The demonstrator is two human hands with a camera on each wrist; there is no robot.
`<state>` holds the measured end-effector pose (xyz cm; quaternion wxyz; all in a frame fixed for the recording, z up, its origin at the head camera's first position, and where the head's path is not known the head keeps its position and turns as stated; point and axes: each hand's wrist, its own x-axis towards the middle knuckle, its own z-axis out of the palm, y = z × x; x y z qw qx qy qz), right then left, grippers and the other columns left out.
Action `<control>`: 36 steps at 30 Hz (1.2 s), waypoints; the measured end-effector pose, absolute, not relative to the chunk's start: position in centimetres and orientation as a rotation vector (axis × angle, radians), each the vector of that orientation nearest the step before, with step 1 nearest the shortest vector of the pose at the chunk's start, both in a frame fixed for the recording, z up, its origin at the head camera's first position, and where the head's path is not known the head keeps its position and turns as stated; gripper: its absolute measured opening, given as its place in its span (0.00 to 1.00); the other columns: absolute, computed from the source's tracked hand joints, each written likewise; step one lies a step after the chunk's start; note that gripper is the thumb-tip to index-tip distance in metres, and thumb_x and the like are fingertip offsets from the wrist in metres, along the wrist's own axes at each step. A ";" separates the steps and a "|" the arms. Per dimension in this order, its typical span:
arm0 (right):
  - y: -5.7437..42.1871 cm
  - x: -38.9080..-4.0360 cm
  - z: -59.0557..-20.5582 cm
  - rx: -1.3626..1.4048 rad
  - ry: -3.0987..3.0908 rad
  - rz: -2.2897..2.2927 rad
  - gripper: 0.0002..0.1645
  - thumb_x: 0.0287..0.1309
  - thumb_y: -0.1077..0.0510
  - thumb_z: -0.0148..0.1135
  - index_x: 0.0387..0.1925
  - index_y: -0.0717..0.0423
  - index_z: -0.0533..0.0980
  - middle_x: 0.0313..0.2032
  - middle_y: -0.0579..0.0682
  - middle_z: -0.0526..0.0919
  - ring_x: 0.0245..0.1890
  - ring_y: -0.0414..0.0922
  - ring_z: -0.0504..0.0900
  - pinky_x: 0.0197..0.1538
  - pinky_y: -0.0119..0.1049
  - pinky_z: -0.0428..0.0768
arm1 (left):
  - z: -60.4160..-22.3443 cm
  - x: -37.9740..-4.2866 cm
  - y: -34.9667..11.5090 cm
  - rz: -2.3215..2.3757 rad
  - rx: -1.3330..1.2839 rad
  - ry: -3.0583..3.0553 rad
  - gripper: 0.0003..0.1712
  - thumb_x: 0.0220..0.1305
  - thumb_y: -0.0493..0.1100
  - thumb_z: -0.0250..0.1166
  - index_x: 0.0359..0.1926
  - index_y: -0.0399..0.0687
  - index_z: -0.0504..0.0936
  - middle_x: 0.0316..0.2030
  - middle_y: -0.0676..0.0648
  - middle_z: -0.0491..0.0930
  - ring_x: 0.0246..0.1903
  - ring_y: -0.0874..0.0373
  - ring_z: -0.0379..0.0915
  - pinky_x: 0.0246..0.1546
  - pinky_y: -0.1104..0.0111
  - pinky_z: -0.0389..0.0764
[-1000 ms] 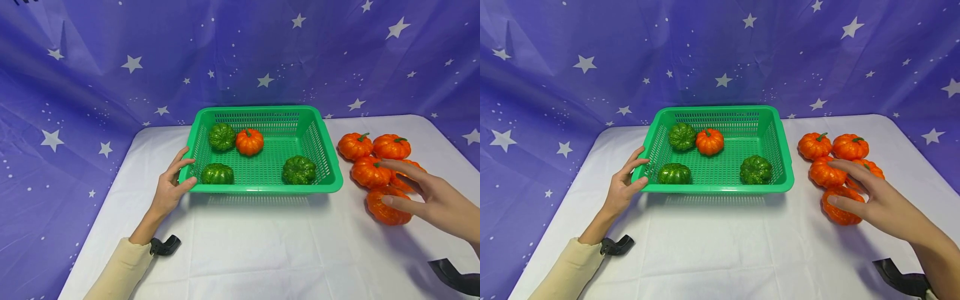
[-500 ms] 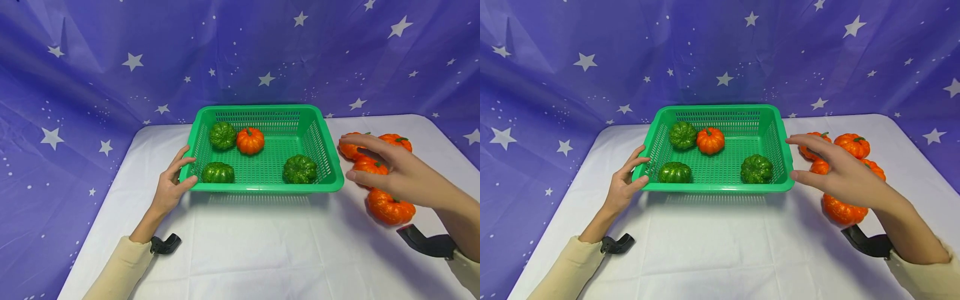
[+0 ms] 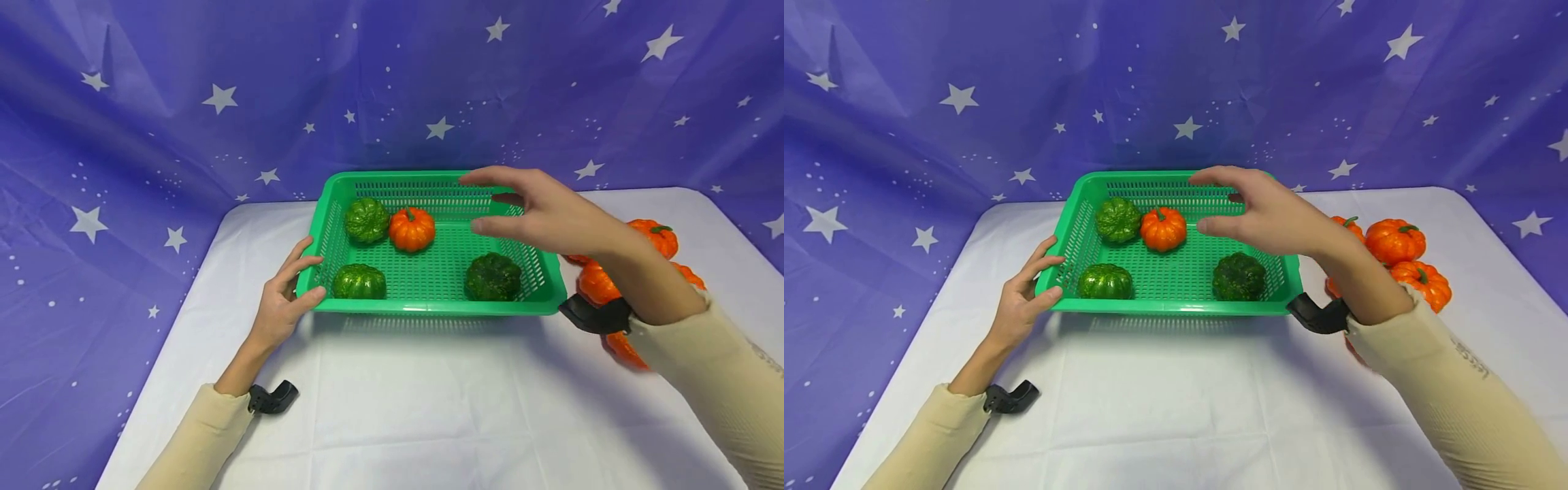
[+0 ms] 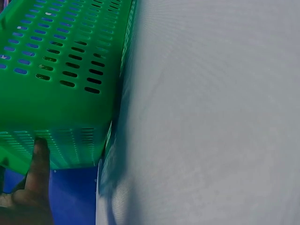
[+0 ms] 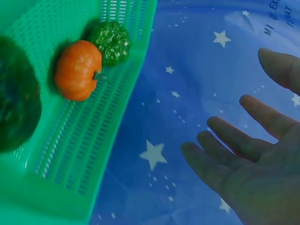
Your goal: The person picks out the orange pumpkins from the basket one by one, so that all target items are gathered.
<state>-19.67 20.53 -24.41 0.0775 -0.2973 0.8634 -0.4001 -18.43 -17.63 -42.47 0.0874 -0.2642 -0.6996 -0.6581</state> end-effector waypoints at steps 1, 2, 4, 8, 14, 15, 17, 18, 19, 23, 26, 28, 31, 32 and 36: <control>20.2 -20.2 -24.6 -0.877 2.580 -1.185 0.33 0.64 0.59 0.64 0.69 0.54 0.67 0.69 0.49 0.66 0.70 0.48 0.61 0.68 0.51 0.60 | -42.5 -18.4 -17.6 -1.963 -0.789 -2.084 0.26 0.61 0.25 0.58 0.60 0.19 0.68 0.75 0.43 0.50 0.75 0.49 0.40 0.69 0.69 0.53; 19.8 -20.7 -24.7 -0.863 2.574 -1.174 0.33 0.65 0.58 0.64 0.69 0.54 0.67 0.69 0.49 0.66 0.70 0.49 0.61 0.68 0.52 0.61 | -42.5 -18.5 -17.6 -1.959 -0.792 -2.086 0.26 0.61 0.25 0.58 0.61 0.19 0.68 0.75 0.43 0.50 0.75 0.48 0.40 0.68 0.70 0.55; 19.2 -21.7 -25.1 -0.846 2.571 -1.143 0.33 0.65 0.56 0.64 0.69 0.54 0.67 0.69 0.50 0.66 0.70 0.51 0.61 0.67 0.54 0.60 | -42.5 -18.5 -17.5 -1.954 -0.802 -2.089 0.26 0.61 0.25 0.58 0.61 0.20 0.67 0.76 0.43 0.50 0.75 0.48 0.40 0.67 0.70 0.57; 18.1 -23.9 -26.0 -0.805 2.558 -1.115 0.34 0.64 0.53 0.65 0.69 0.55 0.67 0.68 0.51 0.67 0.70 0.52 0.61 0.66 0.56 0.61 | -42.5 -18.6 -17.4 -1.943 -0.809 -2.096 0.26 0.61 0.25 0.58 0.61 0.20 0.68 0.76 0.43 0.50 0.75 0.48 0.41 0.67 0.70 0.58; 16.6 -27.4 -28.1 -0.689 2.476 -1.151 0.36 0.64 0.54 0.64 0.70 0.57 0.65 0.69 0.53 0.66 0.69 0.53 0.61 0.67 0.52 0.62 | -42.4 -18.6 -17.6 -1.937 -0.788 -2.098 0.26 0.61 0.25 0.59 0.60 0.19 0.68 0.75 0.43 0.51 0.75 0.49 0.41 0.69 0.69 0.53; 16.4 -27.8 -28.5 -0.663 2.456 -1.164 0.36 0.64 0.54 0.64 0.70 0.57 0.65 0.69 0.53 0.65 0.69 0.53 0.61 0.66 0.52 0.62 | -42.4 -18.6 -17.6 -1.938 -0.785 -2.097 0.26 0.61 0.25 0.59 0.60 0.20 0.68 0.75 0.43 0.51 0.75 0.49 0.41 0.69 0.69 0.53; 16.0 -28.6 -29.4 -0.622 2.409 -1.202 0.36 0.64 0.56 0.64 0.70 0.58 0.64 0.69 0.56 0.64 0.69 0.54 0.60 0.66 0.53 0.63 | -42.4 -18.6 -17.6 -1.940 -0.779 -2.096 0.26 0.61 0.25 0.59 0.61 0.21 0.69 0.75 0.43 0.51 0.75 0.49 0.41 0.69 0.69 0.52; 15.8 -28.9 -29.8 -0.599 2.390 -1.217 0.36 0.63 0.56 0.64 0.70 0.58 0.64 0.69 0.56 0.64 0.69 0.54 0.60 0.66 0.53 0.63 | -42.4 -18.5 -17.7 -1.940 -0.778 -2.094 0.26 0.61 0.24 0.59 0.61 0.22 0.69 0.75 0.42 0.51 0.75 0.49 0.40 0.69 0.69 0.52; 15.7 -29.2 -30.1 -0.580 2.371 -1.221 0.37 0.64 0.56 0.64 0.71 0.58 0.63 0.70 0.57 0.63 0.70 0.54 0.59 0.66 0.53 0.62 | -42.5 -18.5 -17.7 -1.944 -0.776 -2.092 0.26 0.61 0.24 0.59 0.61 0.22 0.70 0.75 0.42 0.51 0.75 0.48 0.40 0.69 0.69 0.53; 15.2 -30.0 -31.5 -0.530 2.333 -1.182 0.42 0.64 0.56 0.64 0.74 0.57 0.57 0.72 0.61 0.57 0.71 0.56 0.56 0.67 0.55 0.61 | -42.5 -18.5 -17.7 -1.952 -0.774 -2.091 0.26 0.61 0.24 0.59 0.61 0.22 0.70 0.75 0.42 0.51 0.75 0.48 0.40 0.69 0.70 0.53; 15.0 -30.2 -32.2 -0.514 2.331 -1.158 0.44 0.64 0.56 0.64 0.75 0.57 0.54 0.73 0.60 0.54 0.72 0.56 0.54 0.67 0.55 0.62 | -42.5 -18.5 -17.7 -1.950 -0.771 -2.093 0.26 0.60 0.24 0.59 0.60 0.21 0.69 0.75 0.42 0.51 0.75 0.48 0.40 0.69 0.70 0.52; 14.8 -30.2 -32.4 -0.507 2.335 -1.156 0.45 0.64 0.56 0.64 0.76 0.57 0.53 0.74 0.59 0.53 0.73 0.55 0.52 0.67 0.55 0.61 | -42.5 -18.5 -17.6 -1.948 -0.770 -2.095 0.25 0.60 0.24 0.59 0.60 0.21 0.69 0.75 0.43 0.51 0.75 0.48 0.41 0.69 0.69 0.52; 14.4 -30.3 -32.8 -0.507 2.343 -1.138 0.46 0.63 0.55 0.65 0.76 0.58 0.53 0.75 0.58 0.52 0.74 0.56 0.50 0.68 0.54 0.59 | -42.5 -18.6 -17.7 -1.946 -0.767 -2.093 0.25 0.60 0.24 0.59 0.59 0.22 0.70 0.75 0.43 0.52 0.75 0.48 0.41 0.69 0.69 0.52; 14.2 -30.4 -32.9 -0.508 2.347 -1.126 0.46 0.63 0.55 0.65 0.76 0.58 0.53 0.75 0.58 0.51 0.74 0.56 0.50 0.69 0.54 0.58 | -42.5 -18.6 -17.7 -1.947 -0.766 -2.092 0.25 0.59 0.24 0.59 0.59 0.22 0.71 0.75 0.43 0.52 0.75 0.48 0.41 0.69 0.69 0.52; 13.6 -30.6 -33.6 -0.530 2.366 -1.090 0.47 0.63 0.56 0.66 0.76 0.60 0.52 0.75 0.57 0.51 0.74 0.56 0.50 0.70 0.53 0.57 | -42.5 -18.5 -17.7 -1.950 -0.774 -2.087 0.25 0.60 0.24 0.59 0.59 0.21 0.70 0.75 0.42 0.51 0.75 0.48 0.41 0.69 0.69 0.52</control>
